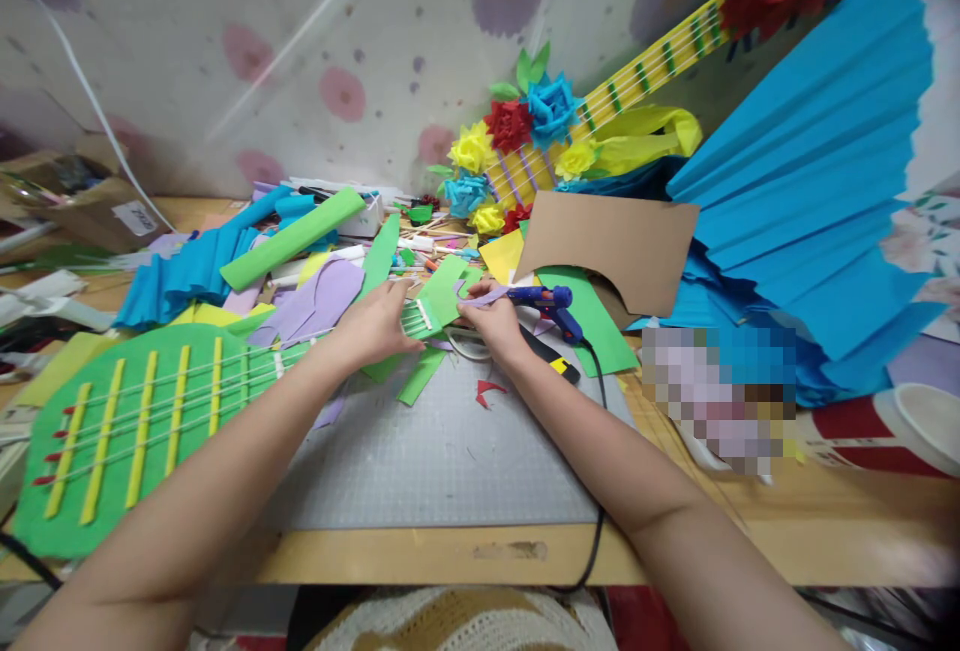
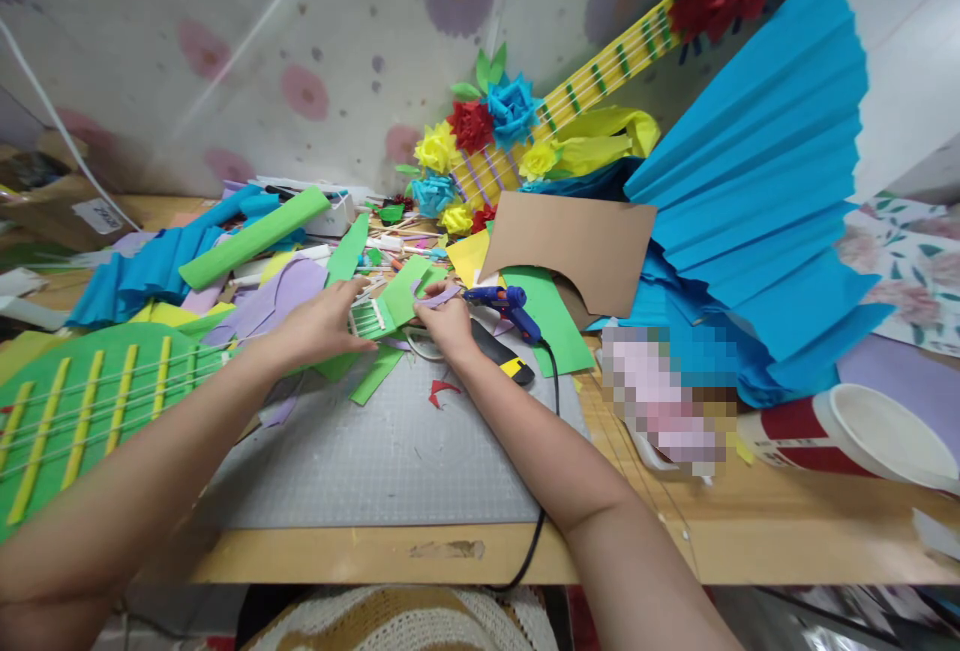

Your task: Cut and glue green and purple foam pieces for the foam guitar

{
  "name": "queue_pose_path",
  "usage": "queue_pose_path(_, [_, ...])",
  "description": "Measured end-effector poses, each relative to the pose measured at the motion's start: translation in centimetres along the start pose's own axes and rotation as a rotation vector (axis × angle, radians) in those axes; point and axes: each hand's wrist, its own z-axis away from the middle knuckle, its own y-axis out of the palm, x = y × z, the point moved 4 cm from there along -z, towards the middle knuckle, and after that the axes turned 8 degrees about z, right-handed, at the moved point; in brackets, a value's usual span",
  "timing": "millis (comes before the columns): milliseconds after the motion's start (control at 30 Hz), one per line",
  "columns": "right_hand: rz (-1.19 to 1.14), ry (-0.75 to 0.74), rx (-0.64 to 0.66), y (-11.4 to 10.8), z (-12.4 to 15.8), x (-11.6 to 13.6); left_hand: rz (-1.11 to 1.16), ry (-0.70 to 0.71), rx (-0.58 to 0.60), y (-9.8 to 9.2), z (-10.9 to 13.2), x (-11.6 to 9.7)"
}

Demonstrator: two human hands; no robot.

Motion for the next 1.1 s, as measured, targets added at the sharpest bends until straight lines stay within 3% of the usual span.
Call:
queue_pose_path(100, [-0.019,0.028,-0.001,0.0,0.1,0.1,0.055,0.047,-0.060,0.6,-0.6,-0.8])
queue_pose_path(300, [-0.034,0.066,0.003,0.0,0.0,0.0,0.091,-0.031,-0.049,1.5,-1.3,-1.3])
queue_pose_path(1100, [-0.122,0.115,0.029,0.2,0.2,0.0,0.085,0.025,-0.131,1.4,-0.8,-1.5])
